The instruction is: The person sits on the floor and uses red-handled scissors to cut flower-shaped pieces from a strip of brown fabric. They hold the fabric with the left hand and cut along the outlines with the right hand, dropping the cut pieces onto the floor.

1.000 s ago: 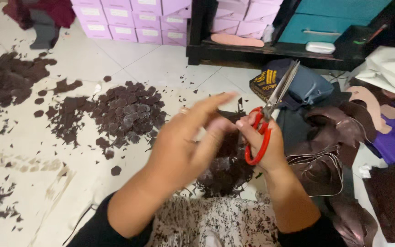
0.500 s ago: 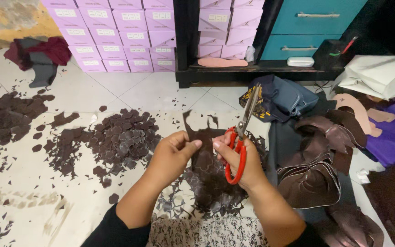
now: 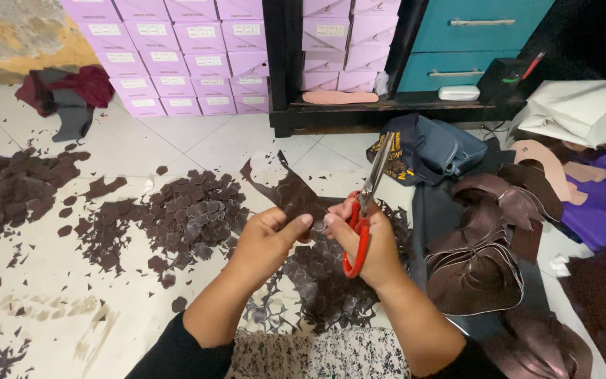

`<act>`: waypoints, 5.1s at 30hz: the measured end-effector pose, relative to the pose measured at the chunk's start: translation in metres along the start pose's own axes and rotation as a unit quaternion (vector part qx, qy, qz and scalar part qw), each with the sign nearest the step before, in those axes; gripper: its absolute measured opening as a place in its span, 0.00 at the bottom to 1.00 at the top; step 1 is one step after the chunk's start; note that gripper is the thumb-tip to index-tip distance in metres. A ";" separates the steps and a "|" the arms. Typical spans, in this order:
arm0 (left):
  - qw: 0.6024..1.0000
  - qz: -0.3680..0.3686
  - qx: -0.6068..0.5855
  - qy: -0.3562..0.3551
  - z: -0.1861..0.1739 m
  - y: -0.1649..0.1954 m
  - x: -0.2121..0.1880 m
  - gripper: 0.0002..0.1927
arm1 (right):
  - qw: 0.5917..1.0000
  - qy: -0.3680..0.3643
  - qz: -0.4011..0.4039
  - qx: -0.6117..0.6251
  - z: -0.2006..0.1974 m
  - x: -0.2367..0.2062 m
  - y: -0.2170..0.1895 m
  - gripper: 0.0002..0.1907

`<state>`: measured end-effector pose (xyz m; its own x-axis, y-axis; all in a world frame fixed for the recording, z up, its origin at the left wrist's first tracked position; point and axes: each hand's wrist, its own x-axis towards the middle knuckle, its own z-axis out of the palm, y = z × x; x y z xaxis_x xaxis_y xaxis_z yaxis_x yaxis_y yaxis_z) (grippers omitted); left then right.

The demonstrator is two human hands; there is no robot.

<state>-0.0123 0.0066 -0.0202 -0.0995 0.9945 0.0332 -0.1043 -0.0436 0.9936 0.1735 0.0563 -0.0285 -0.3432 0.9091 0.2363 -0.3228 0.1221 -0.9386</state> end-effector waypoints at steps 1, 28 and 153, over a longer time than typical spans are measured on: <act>0.999 -0.007 0.015 0.038 -0.001 -0.001 0.000 0.11 | 1.000 -0.004 0.003 0.006 0.000 0.000 0.000 0.10; 0.967 -0.021 -0.139 0.212 0.008 0.027 -0.005 0.11 | 0.961 -0.228 0.115 -0.108 0.025 -0.016 0.016 0.16; 0.952 -0.075 -0.264 0.139 0.016 0.013 -0.005 0.09 | 0.979 -0.089 0.118 -0.139 0.029 -0.015 0.014 0.21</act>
<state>0.0030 0.0026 -0.0053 -0.2942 0.9332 -0.2064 -0.6126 -0.0184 0.7902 0.1483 0.0331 -0.0373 -0.5359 0.8440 0.0223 0.0273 0.0438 -0.9987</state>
